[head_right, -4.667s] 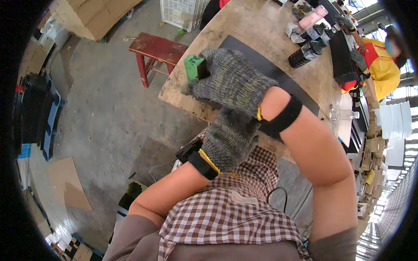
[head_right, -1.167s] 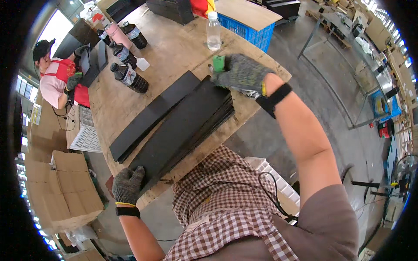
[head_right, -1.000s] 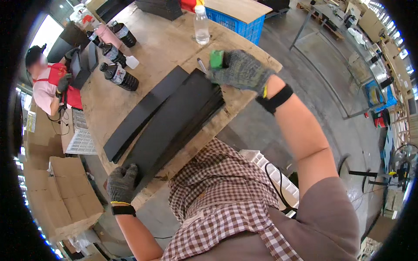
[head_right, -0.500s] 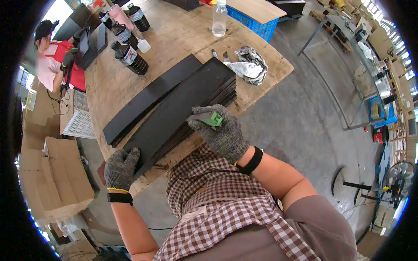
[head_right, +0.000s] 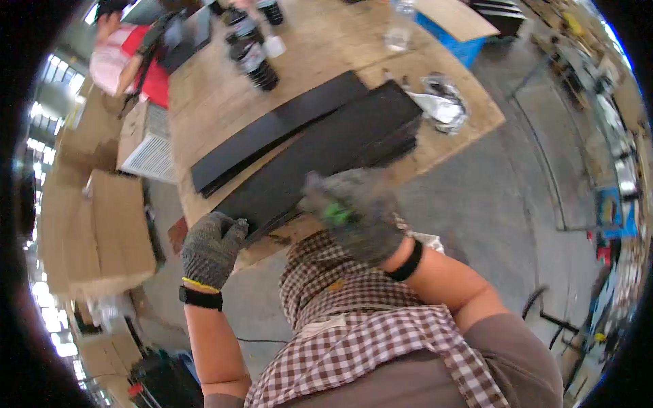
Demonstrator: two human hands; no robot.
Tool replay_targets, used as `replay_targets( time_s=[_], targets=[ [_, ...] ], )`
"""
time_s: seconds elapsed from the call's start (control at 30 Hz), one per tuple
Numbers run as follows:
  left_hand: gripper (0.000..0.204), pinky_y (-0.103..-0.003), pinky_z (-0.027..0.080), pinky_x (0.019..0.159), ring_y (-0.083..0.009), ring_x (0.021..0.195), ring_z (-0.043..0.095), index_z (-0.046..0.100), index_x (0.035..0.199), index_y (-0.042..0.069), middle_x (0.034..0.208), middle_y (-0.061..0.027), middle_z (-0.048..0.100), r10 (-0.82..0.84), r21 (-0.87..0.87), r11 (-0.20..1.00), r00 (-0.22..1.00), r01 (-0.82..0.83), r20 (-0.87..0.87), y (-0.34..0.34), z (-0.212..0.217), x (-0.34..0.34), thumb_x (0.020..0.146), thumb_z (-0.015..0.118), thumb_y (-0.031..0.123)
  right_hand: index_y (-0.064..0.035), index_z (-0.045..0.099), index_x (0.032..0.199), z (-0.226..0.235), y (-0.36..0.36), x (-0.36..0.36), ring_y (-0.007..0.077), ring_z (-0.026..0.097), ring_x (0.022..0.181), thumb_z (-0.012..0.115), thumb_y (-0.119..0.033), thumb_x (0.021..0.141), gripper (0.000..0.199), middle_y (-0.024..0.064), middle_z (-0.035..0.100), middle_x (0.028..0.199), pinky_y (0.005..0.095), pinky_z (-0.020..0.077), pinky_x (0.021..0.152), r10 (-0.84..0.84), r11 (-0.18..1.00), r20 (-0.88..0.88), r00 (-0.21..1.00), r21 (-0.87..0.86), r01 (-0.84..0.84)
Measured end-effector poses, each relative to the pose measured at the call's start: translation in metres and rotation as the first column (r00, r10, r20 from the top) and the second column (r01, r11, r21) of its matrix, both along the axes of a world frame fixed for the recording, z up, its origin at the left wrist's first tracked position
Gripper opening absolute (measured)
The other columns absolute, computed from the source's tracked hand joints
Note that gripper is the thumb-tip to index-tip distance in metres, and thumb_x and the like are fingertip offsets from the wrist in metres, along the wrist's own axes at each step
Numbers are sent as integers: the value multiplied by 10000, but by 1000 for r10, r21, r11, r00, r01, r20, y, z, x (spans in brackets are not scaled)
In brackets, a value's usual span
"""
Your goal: Wiping down black furniture slats with a cleaning cloth on a workbench.
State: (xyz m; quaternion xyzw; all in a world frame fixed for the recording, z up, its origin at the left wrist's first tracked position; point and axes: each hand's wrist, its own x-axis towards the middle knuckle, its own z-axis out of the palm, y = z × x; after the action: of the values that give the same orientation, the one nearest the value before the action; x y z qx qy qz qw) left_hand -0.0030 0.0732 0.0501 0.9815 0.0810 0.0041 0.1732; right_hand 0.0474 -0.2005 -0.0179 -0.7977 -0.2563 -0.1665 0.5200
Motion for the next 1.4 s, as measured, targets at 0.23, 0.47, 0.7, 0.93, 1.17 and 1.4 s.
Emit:
replay_targets(
  time_s=[0.23, 0.47, 0.7, 0.93, 1.17, 1.4],
  targets=[
    [455, -449, 505, 958, -376, 1122, 641, 704, 1140, 23, 1168, -208, 687, 295, 146, 937, 942, -317, 158, 119, 28, -59, 857, 790, 369, -200, 750, 1082, -5, 23, 0, 258, 668, 1046, 810, -156, 770, 321, -17, 742, 1082, 479, 475, 998, 47, 928, 474, 879, -347, 138],
    [1118, -468, 327, 1217, -435, 1468, 404, 456, 1535, 7, 1570, -277, 440, 218, 197, 963, 962, -184, -164, 125, 6, -12, 713, 814, 675, -215, 738, 1151, 15, 110, -24, 247, 609, 1180, 788, -216, 747, 407, -16, 720, 1077, 487, 439, 1075, 372, 880, 403, 836, -440, -179],
    [1226, -515, 271, 1247, -494, 1525, 269, 344, 1606, 53, 1652, -282, 296, 157, 314, 947, 948, -65, -278, 131, -12, 14, 679, 828, 692, -189, 728, 1061, 28, 206, -41, 211, 609, 1170, 703, -218, 761, 303, -12, 699, 1023, 434, 508, 1010, 536, 840, 496, 684, -398, -369],
    [1204, -528, 232, 1262, -476, 1532, 265, 357, 1604, 46, 1639, -279, 330, 87, 274, 962, 964, -16, -253, 127, -8, 17, 684, 838, 656, -225, 736, 1123, 31, 167, -29, 213, 636, 1155, 773, -246, 755, 371, -34, 735, 1058, 488, 431, 1105, 513, 783, 356, 781, -566, -256],
    [1198, -495, 212, 1275, -454, 1553, 218, 361, 1596, 22, 1663, -253, 292, 55, 244, 970, 964, 11, -261, 121, 5, 11, 688, 834, 644, -214, 750, 1167, 30, 84, -8, 236, 633, 1135, 810, -230, 777, 394, -15, 708, 992, 542, 403, 1118, 374, 821, 351, 858, -556, -131],
    [1134, -477, 271, 1253, -468, 1516, 303, 411, 1555, 10, 1634, -285, 334, 21, 207, 978, 969, 31, -245, 116, 10, 21, 638, 889, 477, -249, 758, 1163, 13, 114, -11, 227, 641, 1118, 808, -309, 701, 468, -25, 721, 989, 538, 367, 1172, 353, 862, 375, 857, -486, -142]
  ],
)
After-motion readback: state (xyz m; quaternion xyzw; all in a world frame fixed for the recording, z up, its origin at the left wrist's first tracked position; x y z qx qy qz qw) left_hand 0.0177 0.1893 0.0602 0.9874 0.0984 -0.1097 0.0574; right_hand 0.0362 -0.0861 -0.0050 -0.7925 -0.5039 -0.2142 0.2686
